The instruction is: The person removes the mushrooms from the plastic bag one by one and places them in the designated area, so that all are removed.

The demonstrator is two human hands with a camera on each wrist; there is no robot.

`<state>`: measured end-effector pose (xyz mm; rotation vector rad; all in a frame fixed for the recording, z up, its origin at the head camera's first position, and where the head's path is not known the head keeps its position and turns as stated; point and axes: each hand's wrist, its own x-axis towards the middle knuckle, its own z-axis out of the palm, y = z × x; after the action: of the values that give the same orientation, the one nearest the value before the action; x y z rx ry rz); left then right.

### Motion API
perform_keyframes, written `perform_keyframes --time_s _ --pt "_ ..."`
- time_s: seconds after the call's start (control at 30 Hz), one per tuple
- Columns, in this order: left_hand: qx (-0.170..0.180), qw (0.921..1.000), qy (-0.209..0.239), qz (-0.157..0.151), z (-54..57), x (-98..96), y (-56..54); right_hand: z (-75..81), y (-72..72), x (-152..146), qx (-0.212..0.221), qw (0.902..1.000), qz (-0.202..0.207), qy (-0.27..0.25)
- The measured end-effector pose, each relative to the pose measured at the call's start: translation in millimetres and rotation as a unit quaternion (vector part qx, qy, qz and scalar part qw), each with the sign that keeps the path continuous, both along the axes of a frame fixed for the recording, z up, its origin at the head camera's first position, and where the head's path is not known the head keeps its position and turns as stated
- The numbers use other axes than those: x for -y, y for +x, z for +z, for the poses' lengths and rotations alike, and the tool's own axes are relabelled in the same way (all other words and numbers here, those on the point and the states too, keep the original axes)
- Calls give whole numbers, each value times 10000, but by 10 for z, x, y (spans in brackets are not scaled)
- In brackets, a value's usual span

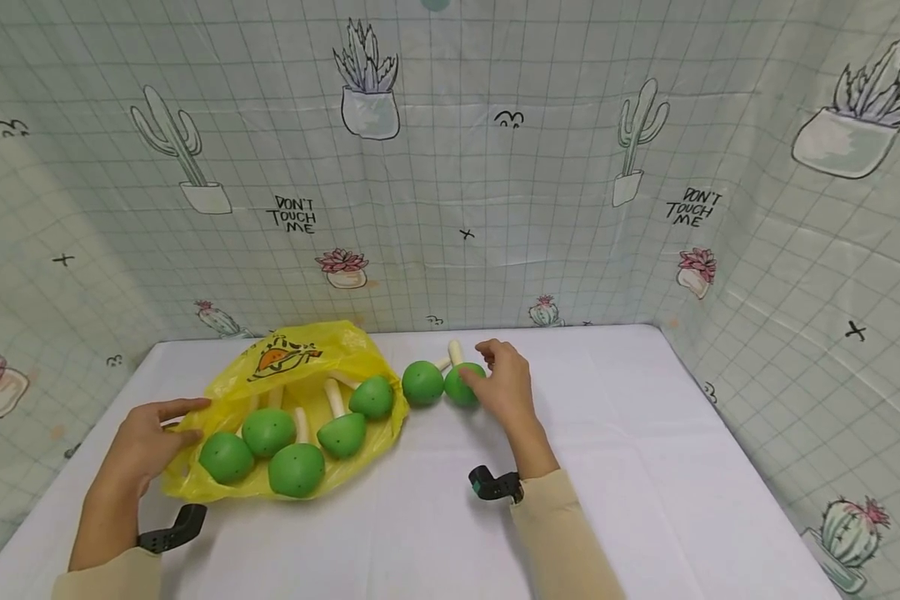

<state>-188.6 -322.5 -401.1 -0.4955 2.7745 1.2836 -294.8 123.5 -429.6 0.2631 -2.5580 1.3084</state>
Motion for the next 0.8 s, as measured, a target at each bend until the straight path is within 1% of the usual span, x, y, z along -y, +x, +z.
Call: perform_keyframes --time_s 0.17,0.3,0.43,0.6,0.8 --pt "-13 10000 68 32 2 -11 -6 71 27 18 -190 9996 6 -204" --pt "-54 9999 86 -36 8 16 23 104 55 85 -333 9984 119 -431" --pt "-81 9999 86 -61 22 45 45 119 88 178 -458 9973 211 -532" --pt "-122 9999 70 -69 28 57 45 129 122 265 -483 9969 329 -521" --pt "-233 9995 179 -105 23 71 57 146 174 342 -462 9951 536 -686"
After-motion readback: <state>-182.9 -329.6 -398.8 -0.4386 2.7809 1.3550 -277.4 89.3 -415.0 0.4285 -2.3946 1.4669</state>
